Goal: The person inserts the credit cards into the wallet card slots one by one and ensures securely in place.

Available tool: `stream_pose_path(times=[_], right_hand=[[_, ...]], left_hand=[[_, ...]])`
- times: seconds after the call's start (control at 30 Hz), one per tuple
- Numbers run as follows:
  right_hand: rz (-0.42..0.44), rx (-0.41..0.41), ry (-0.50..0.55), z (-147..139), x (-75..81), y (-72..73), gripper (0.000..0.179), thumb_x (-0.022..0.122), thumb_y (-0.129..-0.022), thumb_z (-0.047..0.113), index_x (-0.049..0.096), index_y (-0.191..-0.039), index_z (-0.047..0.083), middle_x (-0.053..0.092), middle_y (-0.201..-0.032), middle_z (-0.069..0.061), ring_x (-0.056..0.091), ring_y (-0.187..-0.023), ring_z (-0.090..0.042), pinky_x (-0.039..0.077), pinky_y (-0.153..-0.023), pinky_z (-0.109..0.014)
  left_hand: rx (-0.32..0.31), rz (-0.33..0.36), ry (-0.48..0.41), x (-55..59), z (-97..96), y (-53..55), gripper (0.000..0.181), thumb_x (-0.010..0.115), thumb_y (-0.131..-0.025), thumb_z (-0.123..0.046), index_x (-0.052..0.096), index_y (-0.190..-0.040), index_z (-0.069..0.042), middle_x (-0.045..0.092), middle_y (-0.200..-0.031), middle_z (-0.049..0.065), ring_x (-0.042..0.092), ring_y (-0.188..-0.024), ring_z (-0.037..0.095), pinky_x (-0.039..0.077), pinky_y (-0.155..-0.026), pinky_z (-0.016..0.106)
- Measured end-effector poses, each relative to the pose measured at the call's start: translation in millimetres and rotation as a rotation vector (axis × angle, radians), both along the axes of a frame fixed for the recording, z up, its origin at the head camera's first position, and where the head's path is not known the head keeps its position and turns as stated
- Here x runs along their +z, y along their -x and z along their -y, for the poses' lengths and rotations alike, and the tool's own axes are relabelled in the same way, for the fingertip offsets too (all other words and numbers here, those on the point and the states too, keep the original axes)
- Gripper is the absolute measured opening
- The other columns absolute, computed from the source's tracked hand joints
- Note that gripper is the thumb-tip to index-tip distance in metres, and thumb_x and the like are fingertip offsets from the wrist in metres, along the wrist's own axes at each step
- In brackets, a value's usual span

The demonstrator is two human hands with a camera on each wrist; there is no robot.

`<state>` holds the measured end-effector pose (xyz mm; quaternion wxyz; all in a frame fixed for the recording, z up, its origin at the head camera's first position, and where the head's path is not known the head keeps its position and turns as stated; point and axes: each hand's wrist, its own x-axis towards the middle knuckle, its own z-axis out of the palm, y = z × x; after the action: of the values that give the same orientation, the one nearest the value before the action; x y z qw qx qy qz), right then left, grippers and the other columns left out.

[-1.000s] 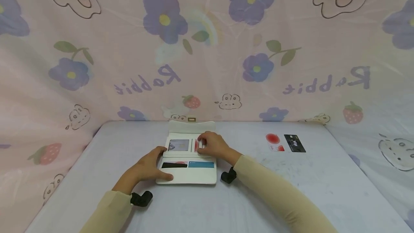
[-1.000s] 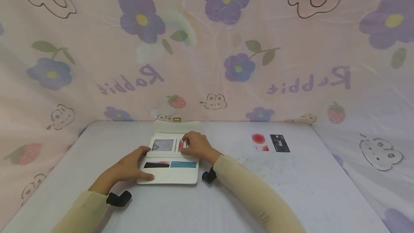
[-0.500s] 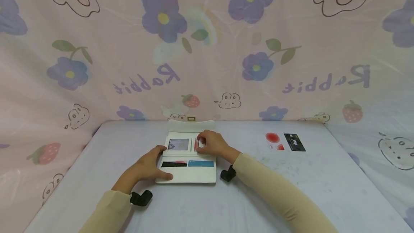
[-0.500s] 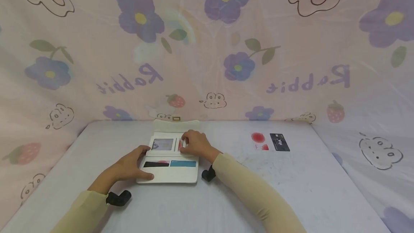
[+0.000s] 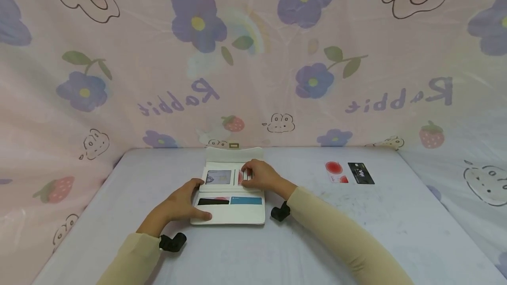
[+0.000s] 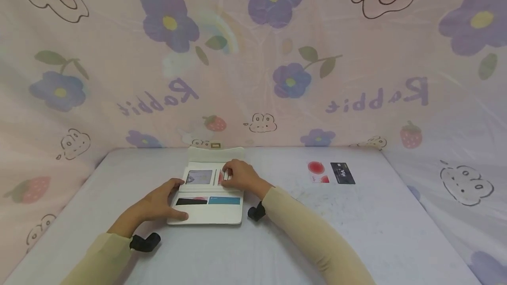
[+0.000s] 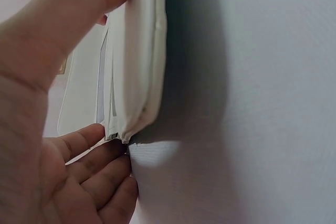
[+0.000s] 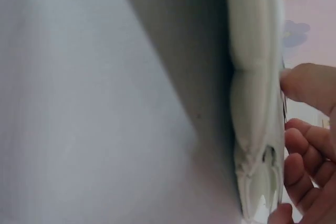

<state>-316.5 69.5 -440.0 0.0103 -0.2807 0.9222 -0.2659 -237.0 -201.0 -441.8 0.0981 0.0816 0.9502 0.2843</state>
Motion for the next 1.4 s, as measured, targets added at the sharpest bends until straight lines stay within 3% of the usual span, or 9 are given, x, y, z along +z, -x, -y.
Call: stream_pose_path(times=[0.33,0.57,0.77,1.13,1.4], right_hand=[[0.037,0.018,0.169,-20.4,3.0,-10.6,0.032,0.078,-0.078,0.020,0.068,-0.107,0.010,0.062,-0.090,-0.001,0.053,-0.081,-0.014,0.046,-0.070,-0.021],[0.081,0.005,0.182,-39.5,6.3,-19.2,0.038,0.077,-0.080,0.024,0.066,-0.114,0.011,0.068,-0.107,-0.002,0.061,-0.094,-0.015,0.051,-0.080,-0.032],[0.096,-0.022,0.175,-53.1,13.0,-26.3,0.040,0.076,-0.081,0.025,0.065,-0.117,0.011,0.067,-0.114,-0.003,0.062,-0.100,-0.017,0.052,-0.086,-0.038],[0.075,-0.070,0.184,-87.2,25.5,-33.9,0.039,0.076,-0.081,0.021,0.064,-0.118,0.012,0.066,-0.118,-0.011,0.063,-0.104,-0.031,0.052,-0.089,-0.046],[0.054,-0.100,0.147,-118.3,34.2,-36.0,0.039,0.075,-0.082,0.024,0.063,-0.119,0.015,0.065,-0.120,-0.012,0.062,-0.106,-0.032,0.053,-0.089,-0.047]], left_hand=[[-0.018,-0.017,-0.018,-1.2,-0.4,-2.1,0.114,0.089,-0.053,-0.053,0.037,-0.142,-0.004,0.043,-0.146,0.018,0.041,-0.135,0.038,0.035,-0.109,0.058],[-0.071,-0.093,0.000,-5.8,-1.6,-1.9,0.117,0.090,-0.053,-0.053,0.037,-0.143,0.001,0.037,-0.149,0.017,0.036,-0.139,0.037,0.033,-0.112,0.055],[-0.107,-0.152,0.049,-2.1,-5.9,-1.1,0.116,0.090,-0.053,-0.052,0.040,-0.142,0.001,0.040,-0.148,0.016,0.036,-0.138,0.036,0.033,-0.112,0.054],[-0.105,-0.123,0.009,0.5,-7.1,-3.2,0.115,0.092,-0.053,-0.046,0.039,-0.142,0.003,0.039,-0.147,0.018,0.038,-0.137,0.038,0.034,-0.112,0.055],[-0.087,-0.097,-0.023,0.9,-6.4,-4.2,0.117,0.093,-0.053,-0.045,0.037,-0.145,0.000,0.034,-0.151,0.017,0.036,-0.139,0.038,0.033,-0.112,0.055]])
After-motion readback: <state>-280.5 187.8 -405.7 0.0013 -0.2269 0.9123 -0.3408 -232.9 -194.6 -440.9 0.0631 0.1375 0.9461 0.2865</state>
